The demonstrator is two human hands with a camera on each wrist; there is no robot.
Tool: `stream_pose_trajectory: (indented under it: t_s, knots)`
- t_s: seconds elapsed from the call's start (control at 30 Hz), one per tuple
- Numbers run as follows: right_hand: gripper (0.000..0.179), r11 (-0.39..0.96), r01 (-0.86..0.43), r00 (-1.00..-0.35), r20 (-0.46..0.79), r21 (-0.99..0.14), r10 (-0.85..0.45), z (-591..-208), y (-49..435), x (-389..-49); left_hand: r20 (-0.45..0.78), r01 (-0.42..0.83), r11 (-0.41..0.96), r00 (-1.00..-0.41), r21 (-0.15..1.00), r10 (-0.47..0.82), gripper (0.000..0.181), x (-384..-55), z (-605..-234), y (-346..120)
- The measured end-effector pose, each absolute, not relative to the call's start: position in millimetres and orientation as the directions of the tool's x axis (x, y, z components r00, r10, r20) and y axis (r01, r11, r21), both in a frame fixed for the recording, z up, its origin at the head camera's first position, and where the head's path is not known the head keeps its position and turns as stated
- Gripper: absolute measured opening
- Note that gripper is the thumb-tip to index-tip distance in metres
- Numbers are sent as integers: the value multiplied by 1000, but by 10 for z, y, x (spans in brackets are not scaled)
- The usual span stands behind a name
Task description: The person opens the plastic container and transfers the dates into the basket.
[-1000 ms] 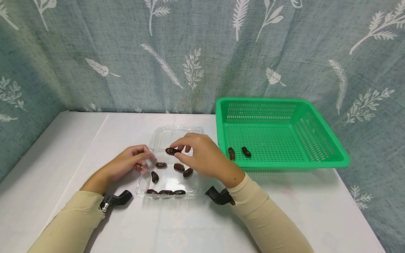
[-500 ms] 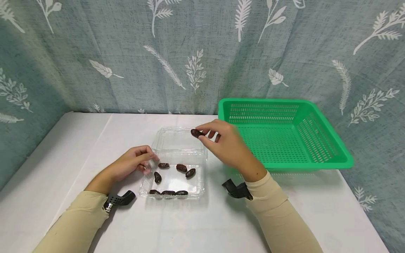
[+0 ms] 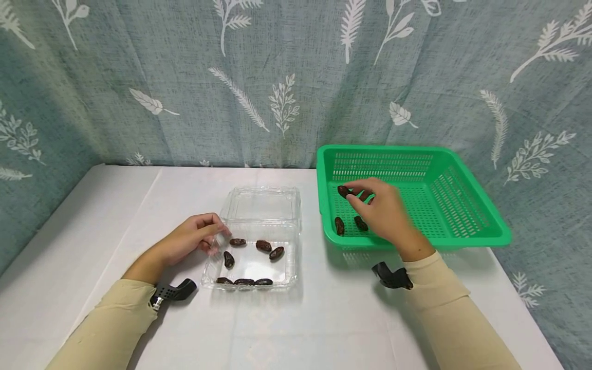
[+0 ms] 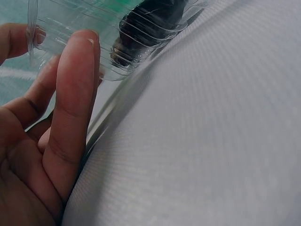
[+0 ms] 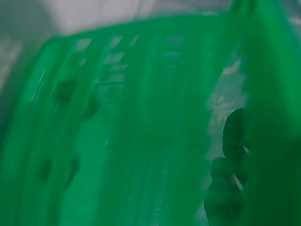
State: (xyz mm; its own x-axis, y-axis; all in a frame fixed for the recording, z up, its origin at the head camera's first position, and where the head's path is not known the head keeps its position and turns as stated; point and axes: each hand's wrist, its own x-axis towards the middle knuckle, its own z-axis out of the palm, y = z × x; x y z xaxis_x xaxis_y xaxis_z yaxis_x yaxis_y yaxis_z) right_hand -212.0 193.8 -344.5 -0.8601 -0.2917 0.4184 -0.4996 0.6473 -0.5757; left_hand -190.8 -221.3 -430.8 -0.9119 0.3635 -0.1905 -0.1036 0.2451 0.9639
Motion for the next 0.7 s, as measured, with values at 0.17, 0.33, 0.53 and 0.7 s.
stream_pose_trajectory:
  t_s: [0.17,0.33,0.53,0.7]
  knots:
    - [20,737,-433,-900,293,-518,-323,-3464,2122,-2204,-191,-106,240,-912,965,362,27,-1916,-4320,-2228]
    - [22,792,-370,-925,119,-485,-360,-3491,2205,-2286,-194,-108,241,-909,965,369,30,-1921,-4327,-2235]
    - [23,812,-367,-906,-24,-455,-423,-3517,2186,-2379,-190,-110,231,-914,967,360,33,-1928,-4323,-2229]
    - [21,812,-396,-883,-65,-429,-465,-3547,2156,-2401,-194,-118,229,-919,966,344,35,-1924,-4323,-2220]
